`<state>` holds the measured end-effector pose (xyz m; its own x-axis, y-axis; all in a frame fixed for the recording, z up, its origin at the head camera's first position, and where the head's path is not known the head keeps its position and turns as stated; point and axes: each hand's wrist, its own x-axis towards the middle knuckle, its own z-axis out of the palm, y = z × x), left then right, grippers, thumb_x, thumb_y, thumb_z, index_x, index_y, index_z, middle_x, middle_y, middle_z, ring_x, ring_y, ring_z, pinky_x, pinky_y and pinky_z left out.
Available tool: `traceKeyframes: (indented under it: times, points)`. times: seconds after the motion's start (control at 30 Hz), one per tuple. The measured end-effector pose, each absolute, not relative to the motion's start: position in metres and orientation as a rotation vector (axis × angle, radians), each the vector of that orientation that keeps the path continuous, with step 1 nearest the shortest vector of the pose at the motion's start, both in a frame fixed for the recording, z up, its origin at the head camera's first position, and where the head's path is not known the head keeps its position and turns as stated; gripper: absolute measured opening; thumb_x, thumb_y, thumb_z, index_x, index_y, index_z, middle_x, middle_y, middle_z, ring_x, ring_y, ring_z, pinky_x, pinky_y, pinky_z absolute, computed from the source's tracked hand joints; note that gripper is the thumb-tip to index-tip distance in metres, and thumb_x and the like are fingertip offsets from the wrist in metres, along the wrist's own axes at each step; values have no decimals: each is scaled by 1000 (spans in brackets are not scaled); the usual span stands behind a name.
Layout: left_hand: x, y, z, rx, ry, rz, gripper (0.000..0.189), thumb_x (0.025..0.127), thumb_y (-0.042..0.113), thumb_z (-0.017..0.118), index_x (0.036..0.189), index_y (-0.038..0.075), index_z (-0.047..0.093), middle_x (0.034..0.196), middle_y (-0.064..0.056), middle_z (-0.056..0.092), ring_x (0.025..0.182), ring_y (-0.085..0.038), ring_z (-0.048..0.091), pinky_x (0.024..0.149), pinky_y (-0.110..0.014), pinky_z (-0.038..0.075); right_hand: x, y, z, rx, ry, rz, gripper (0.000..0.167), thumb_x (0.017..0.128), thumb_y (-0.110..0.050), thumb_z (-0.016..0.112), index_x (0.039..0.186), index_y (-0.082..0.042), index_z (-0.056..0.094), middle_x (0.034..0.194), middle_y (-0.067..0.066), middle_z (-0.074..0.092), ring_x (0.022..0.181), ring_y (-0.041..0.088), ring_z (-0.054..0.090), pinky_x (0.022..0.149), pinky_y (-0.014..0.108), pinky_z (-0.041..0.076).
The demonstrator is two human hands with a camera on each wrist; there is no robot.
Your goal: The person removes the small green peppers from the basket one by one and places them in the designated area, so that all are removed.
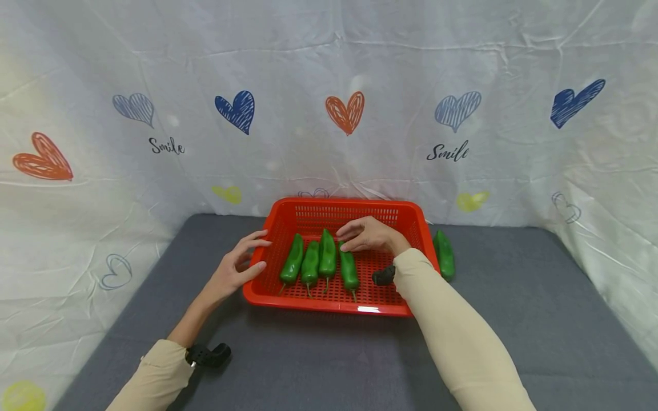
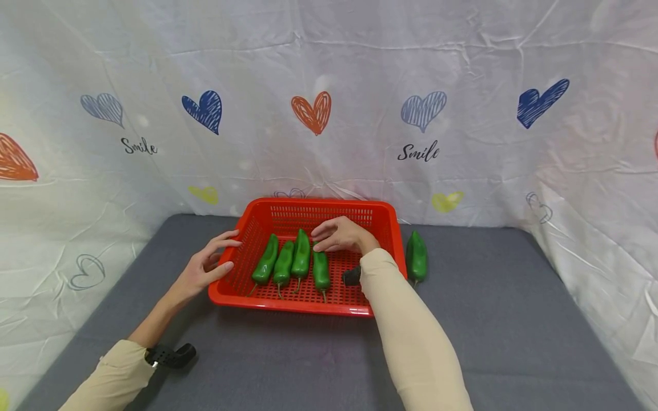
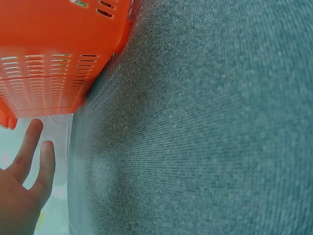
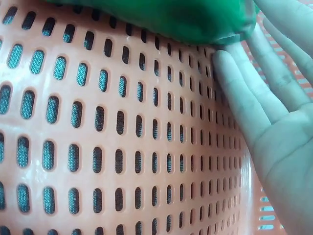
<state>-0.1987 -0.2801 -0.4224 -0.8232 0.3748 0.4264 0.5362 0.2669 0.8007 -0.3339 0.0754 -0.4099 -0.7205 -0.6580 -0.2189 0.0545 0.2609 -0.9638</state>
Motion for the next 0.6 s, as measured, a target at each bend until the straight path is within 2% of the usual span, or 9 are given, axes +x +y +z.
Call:
traceKeyframes:
  times: [0.33,0.6]
  points:
    - [-198,-280,-423,-845,-2387,-1611,46,95,-8,61,139,-3,52,159,-16,32,112,-41,59,85,-36,55,-335,77,-412,-474,1846,-1523,46,93,-5,75,136,3,61,140,14,57,116,29,62,95,44,51]
    - [-197,-280,-421,-842,-2386,-1617,46,95,-7,61,140,-3,52,159,-16,32,113,-41,58,85,-36,55,-337,77,-413,-441,1780,-1542,43,94,-5,73,135,3,62,128,16,64,110,32,65,92,48,53]
